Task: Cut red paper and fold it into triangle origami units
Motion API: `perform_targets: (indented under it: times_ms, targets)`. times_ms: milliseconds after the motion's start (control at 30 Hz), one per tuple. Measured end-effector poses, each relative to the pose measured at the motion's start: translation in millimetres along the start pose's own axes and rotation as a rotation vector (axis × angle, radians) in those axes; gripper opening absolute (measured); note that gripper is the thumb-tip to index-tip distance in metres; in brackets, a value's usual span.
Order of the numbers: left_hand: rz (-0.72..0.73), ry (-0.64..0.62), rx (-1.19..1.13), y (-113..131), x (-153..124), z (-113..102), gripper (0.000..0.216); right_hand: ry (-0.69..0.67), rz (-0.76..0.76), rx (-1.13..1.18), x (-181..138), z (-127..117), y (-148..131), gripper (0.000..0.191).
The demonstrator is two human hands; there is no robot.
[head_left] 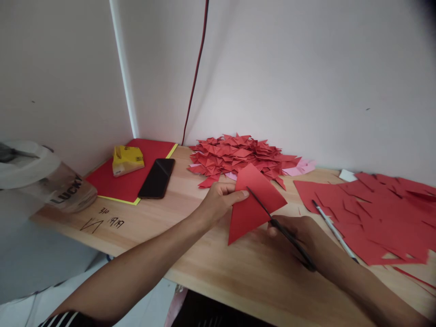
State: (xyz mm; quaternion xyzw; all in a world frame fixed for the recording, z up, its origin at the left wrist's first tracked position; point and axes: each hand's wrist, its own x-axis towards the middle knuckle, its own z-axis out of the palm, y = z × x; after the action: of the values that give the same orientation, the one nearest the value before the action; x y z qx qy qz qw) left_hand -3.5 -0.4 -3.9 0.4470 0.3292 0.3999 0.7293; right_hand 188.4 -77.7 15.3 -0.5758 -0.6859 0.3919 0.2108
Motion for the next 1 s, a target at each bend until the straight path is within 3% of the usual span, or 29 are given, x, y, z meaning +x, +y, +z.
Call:
perform_targets:
  times_ms: [267, 600, 1000]
  targets:
    - [-0.036, -0.046, -0.012, 0, 0, 0, 0.027, -0.050, -0.112, -0.103, -2, -4, 12, 0.026]
    - [-0.044, -0.080, -0.009, -1, 0, 0, 0.025, -0.006, -0.136, -0.126, -2, -5, 2, 0.037]
    - [-0.055, -0.077, 0.009, -2, 1, -2, 0.028, -0.020, -0.024, -0.035, -3, 1, 2, 0.040]
